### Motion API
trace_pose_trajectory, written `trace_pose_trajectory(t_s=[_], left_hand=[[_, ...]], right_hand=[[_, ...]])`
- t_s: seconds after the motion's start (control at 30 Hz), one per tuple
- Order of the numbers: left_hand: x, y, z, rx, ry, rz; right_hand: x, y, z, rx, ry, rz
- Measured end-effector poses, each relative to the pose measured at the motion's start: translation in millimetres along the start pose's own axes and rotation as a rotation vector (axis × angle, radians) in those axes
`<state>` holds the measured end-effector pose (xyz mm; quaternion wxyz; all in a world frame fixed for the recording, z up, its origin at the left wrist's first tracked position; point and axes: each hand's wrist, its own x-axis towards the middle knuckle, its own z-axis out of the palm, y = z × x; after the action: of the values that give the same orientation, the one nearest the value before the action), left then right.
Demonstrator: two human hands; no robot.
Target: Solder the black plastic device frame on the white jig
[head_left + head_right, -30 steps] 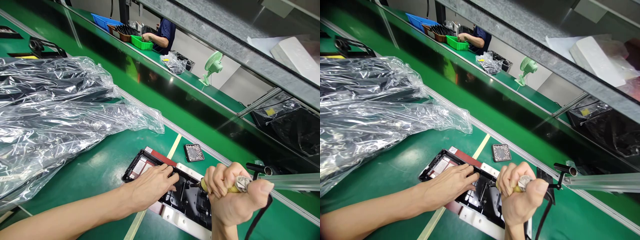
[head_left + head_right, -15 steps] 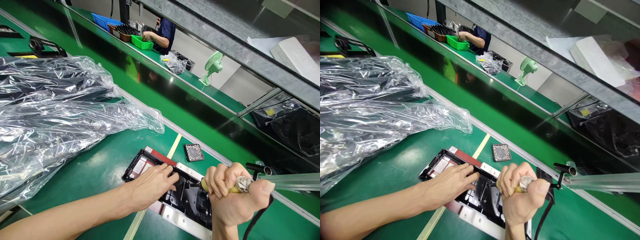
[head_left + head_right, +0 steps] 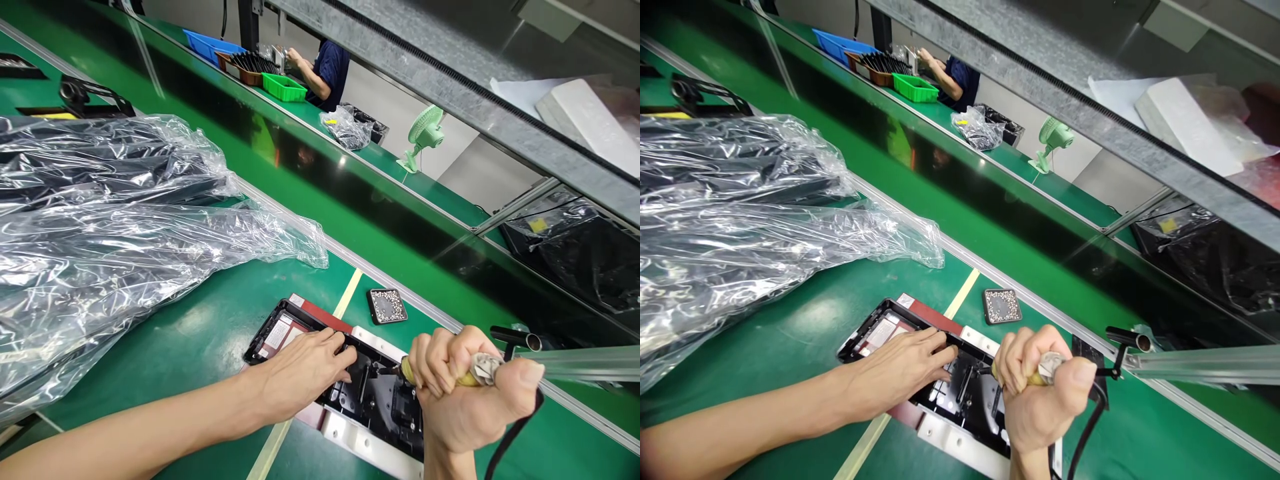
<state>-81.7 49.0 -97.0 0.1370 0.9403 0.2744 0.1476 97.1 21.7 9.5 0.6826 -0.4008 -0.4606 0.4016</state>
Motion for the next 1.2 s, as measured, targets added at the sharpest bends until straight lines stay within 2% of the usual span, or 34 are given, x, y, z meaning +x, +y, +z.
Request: trace_pose_trajectory(t_s=[0.37,0.7,0.87,1.07,1.13,1.2], left_hand=[[0.2,0.4,-1.1,0.006,-0.014,0.002],[0.9,0.5,-3.3,-0.002,-0.020,-0.005],[1.1,0.7,-3.9,0.002,-0.031,-0.009],[2.3,0.6,-4.6,-0.006,-0.047,-0.018],[1.9,0.5,-4.8,-0.011,-0.051,-0.016],[1.3,0.5,-5.4,-0.020,-0.053,-0.014]], right_hand=[[-0.2,-3.1,-3.7,0.019,-0.010,0.021],[-2.9,-3.1,-3.8,0.019,0.043,0.034],[-4.7,-4.6,-2.6,0.020,-0.005,0.037],[-3.4,-14.1,-5.5,0.012,-0.195,0.078],[-1.2,-19.9,-8.0,0.020,-0.193,0.062],[0.9,-27.1,-10.5,0.023,-0.114,0.027]])
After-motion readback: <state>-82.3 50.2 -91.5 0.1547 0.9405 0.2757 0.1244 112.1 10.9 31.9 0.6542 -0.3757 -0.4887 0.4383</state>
